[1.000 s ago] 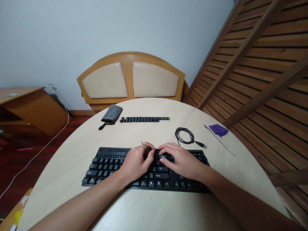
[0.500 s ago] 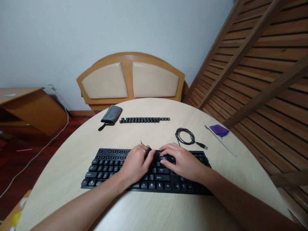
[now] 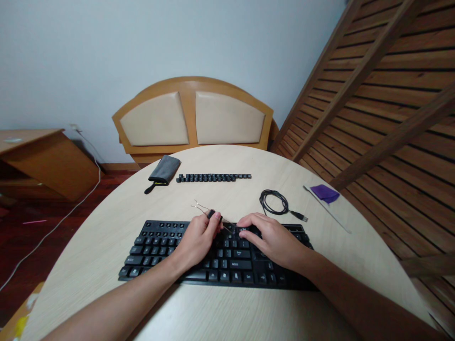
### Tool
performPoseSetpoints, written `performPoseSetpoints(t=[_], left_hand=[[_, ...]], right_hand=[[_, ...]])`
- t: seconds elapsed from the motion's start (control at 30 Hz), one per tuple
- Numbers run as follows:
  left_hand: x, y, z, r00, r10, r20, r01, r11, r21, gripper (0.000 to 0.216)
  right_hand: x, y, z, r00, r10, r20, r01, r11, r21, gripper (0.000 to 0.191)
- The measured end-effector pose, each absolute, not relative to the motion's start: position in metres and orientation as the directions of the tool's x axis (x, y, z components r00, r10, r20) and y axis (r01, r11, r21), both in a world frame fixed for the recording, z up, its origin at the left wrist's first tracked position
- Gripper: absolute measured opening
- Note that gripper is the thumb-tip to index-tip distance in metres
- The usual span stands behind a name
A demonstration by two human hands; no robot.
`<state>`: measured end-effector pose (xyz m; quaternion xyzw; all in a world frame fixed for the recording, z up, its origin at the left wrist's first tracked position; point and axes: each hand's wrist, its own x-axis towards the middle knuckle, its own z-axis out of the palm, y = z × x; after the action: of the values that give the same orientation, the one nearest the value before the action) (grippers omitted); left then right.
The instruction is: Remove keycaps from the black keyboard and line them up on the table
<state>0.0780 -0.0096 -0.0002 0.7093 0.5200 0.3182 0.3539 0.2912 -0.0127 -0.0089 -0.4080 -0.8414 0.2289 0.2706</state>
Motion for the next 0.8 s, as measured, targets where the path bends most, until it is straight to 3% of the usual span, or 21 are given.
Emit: performPoseSetpoints(t=[0.33, 0.67, 0.8], left_hand=[[0.079, -0.007, -0.005, 0.182, 0.976, 0.117, 0.587, -0.203, 0.784, 0.041], [0.081, -0.005, -0.01, 0.203, 0.973, 0.111, 0.634, -0.217, 0.742, 0.039], [0.083, -0.005, -0.011, 0.195, 0.973, 0.125, 0.658, -0.224, 0.719, 0.038]], right_hand=[[0.292, -0.008, -0.009, -0.363, 0.898, 0.249, 0.625, 0.433, -0.65, 0.013], [0.297, 0.0, -0.014, -0.297, 0.907, 0.299, 0.654, 0.421, -0.629, 0.018], [0.306, 0.021, -0.012, -0.292, 0.911, 0.29, 0.717, 0.409, -0.564, 0.018]])
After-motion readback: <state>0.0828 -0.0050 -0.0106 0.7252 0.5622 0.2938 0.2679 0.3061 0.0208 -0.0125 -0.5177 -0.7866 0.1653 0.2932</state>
